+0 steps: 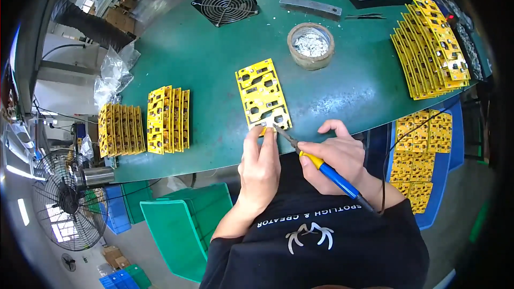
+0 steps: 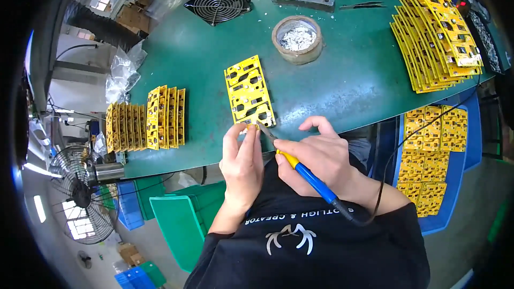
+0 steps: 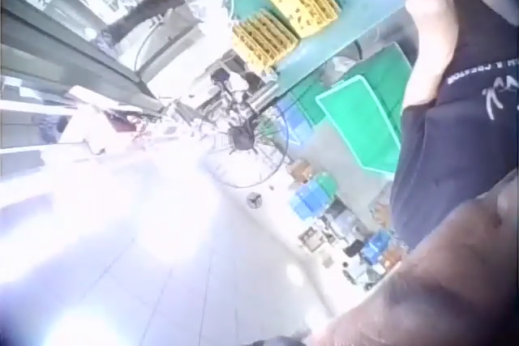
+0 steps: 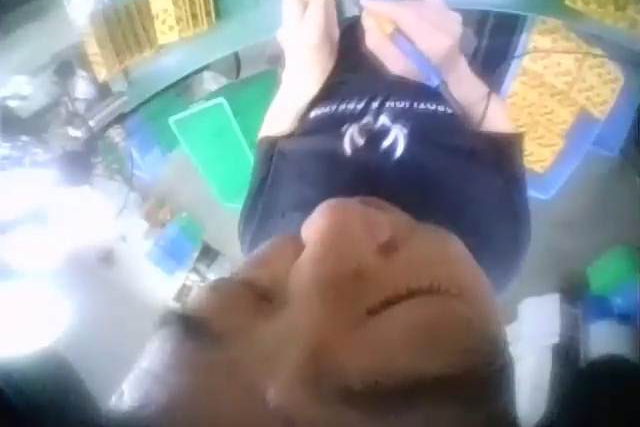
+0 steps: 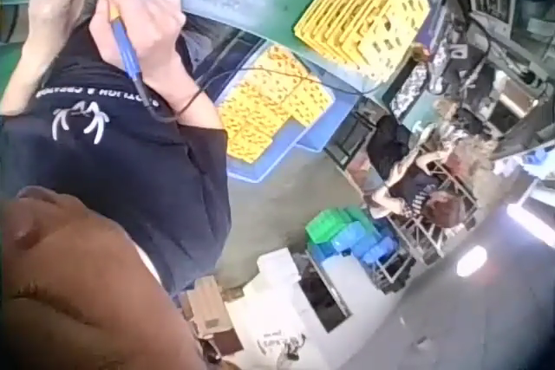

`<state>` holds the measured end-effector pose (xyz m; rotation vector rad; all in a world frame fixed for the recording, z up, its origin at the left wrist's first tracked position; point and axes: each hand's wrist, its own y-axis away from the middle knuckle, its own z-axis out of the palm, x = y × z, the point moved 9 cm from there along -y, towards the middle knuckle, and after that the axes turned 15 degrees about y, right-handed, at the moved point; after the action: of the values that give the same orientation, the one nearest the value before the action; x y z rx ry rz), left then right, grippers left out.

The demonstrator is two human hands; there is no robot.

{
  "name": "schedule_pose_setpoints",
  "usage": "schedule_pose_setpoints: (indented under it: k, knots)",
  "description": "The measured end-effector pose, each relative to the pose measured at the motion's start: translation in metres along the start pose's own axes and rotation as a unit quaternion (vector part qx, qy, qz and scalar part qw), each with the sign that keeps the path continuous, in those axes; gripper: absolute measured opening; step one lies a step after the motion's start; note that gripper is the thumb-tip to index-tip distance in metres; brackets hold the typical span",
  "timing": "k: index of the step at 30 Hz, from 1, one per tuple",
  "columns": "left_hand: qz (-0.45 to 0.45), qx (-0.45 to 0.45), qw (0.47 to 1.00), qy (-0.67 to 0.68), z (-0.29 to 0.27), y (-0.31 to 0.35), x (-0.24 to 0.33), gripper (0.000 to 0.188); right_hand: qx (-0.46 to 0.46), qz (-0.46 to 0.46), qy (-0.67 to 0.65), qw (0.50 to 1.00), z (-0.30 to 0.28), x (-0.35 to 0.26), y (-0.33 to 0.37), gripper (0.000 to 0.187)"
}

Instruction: The person solders components onto yellow circuit boards using a soldering iron and places the completed boards onto a stack.

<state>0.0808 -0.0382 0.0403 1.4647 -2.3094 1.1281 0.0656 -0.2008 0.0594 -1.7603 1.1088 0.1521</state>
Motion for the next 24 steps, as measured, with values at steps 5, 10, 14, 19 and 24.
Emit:
schedule_pose_setpoints:
  k: [5, 10, 14, 19, 24]
  knots:
    - [-0.037, -0.03, 0.999, -0.003, -0.005, -0.004, -0.003, 0.032, -0.011, -0.004, 0.002, 1.0, 0.001, -0.004, 0.0, 0.025]
    - [-0.015, -0.122, 0.992, -0.021, -0.002, -0.002, -0.011, 0.06, -0.004, -0.005, 0.002, 1.0, 0.002, -0.004, 0.001, 0.026]
    - [-0.014, -0.168, 0.986, -0.016, -0.001, -0.009, -0.008, 0.063, 0.0, -0.006, 0.005, 1.0, 0.0, -0.004, 0.0, 0.026]
    - [-0.008, -0.181, 0.983, -0.014, -0.002, -0.01, -0.009, 0.063, 0.032, 0.007, 0.023, 0.999, -0.016, 0.006, -0.01, 0.026]
    - [-0.029, -0.185, 0.982, -0.016, -0.001, -0.013, -0.01, 0.059, 0.06, 0.03, 0.046, 0.997, -0.032, 0.023, -0.014, 0.027]
